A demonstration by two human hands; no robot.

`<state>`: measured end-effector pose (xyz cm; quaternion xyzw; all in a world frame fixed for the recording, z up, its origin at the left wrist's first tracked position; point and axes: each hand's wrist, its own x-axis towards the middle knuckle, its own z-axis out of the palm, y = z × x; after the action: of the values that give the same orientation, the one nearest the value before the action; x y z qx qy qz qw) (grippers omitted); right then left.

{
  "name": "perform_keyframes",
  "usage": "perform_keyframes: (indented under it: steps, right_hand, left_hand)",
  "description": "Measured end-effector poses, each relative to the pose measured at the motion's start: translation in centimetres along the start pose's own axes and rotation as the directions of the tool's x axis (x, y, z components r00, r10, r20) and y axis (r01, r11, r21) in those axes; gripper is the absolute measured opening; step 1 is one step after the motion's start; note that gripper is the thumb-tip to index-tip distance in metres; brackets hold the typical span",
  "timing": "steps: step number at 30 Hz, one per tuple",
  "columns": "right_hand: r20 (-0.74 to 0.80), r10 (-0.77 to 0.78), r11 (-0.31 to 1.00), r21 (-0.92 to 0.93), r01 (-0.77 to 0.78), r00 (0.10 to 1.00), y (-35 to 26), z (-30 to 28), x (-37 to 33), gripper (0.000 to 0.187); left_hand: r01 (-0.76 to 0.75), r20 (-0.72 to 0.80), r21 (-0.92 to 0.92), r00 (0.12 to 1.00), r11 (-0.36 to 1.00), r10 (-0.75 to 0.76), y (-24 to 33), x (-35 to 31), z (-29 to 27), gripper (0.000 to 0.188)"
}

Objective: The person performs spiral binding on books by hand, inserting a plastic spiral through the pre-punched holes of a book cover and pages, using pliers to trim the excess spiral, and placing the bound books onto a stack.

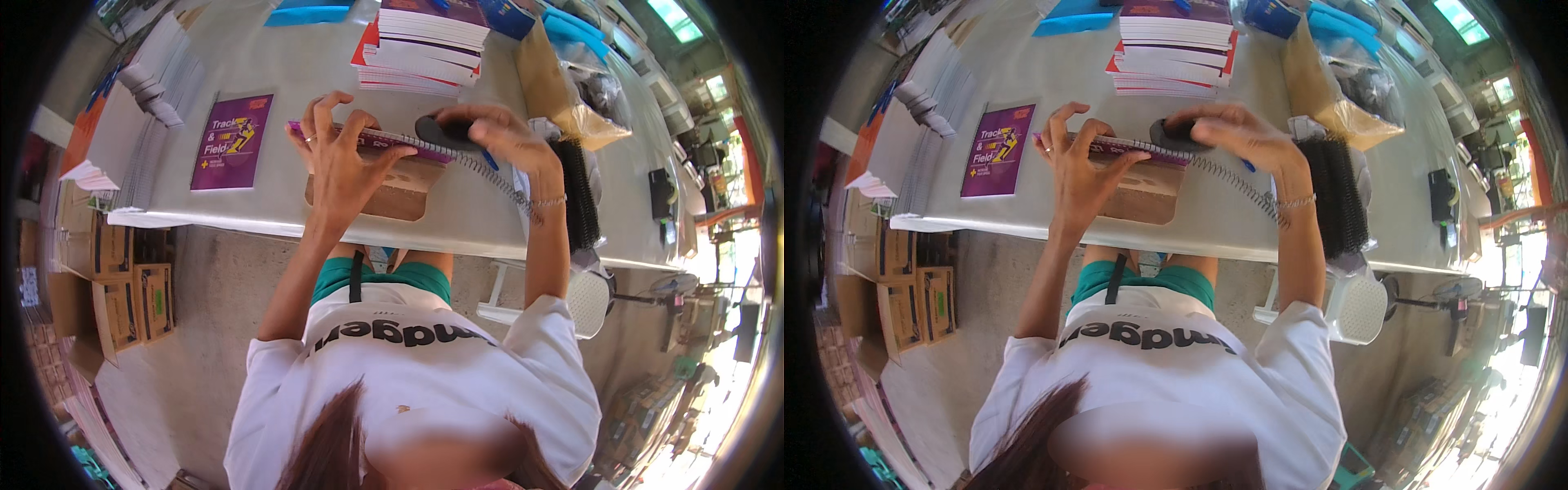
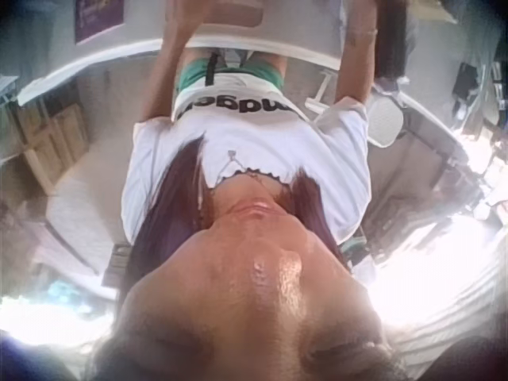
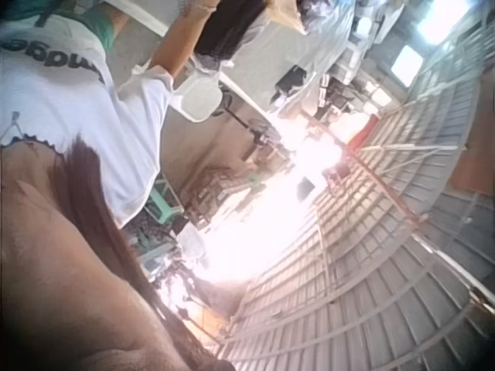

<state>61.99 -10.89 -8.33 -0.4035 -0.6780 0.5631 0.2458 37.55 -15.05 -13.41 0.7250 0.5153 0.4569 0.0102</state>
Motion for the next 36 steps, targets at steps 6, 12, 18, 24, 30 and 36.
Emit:
perform_keyframes:
  steps: [6, 12, 18, 24, 30, 36]
  right_hand:
    - [0.165, -0.117, 0.982, -0.126, 0.139, 0.979, 0.5, 0.4, -0.6, 0.093]
    - [0.077, -0.052, 0.988, -0.142, 0.063, 0.996, -0.4, 1.6, -1.5, 0.100]
    - [0.046, -0.006, 0.993, -0.114, 0.011, 0.999, -0.6, 0.9, -0.5, 0.080]
    - [0.078, -0.134, 0.947, -0.285, 0.151, 0.988, -2.6, 0.0, 0.2, 0.065]
    - [0.178, -0.108, 0.976, -0.170, 0.139, 0.978, -3.2, 1.2, 0.8, 0.074]
    - [0.144, -0.007, 0.995, -0.099, 0.022, 0.990, -0.7, 0.3, 2.3, 0.059]
  left_hand:
    - [-0.004, 0.023, 0.003, 1.000, 1.000, 0.004, -0.9, 0.1, 0.4, 0.047]
    - [-0.013, -0.054, -0.035, 0.998, 0.999, 0.011, -1.0, -0.1, 0.3, 0.049]
    - [0.009, -0.243, -0.022, 0.970, 1.000, -0.014, -0.6, -0.6, 0.3, 0.066]
    - [0.085, -0.165, -0.244, 0.978, 0.966, -0.128, -2.5, -0.8, 0.9, 0.071]
    - [0.076, -0.187, -0.232, 0.975, 0.970, -0.121, -2.6, -0.7, 0.3, 0.068]
    - [0.133, -0.159, -0.262, 0.971, 0.956, -0.179, -2.4, -0.8, -0.2, 0.069]
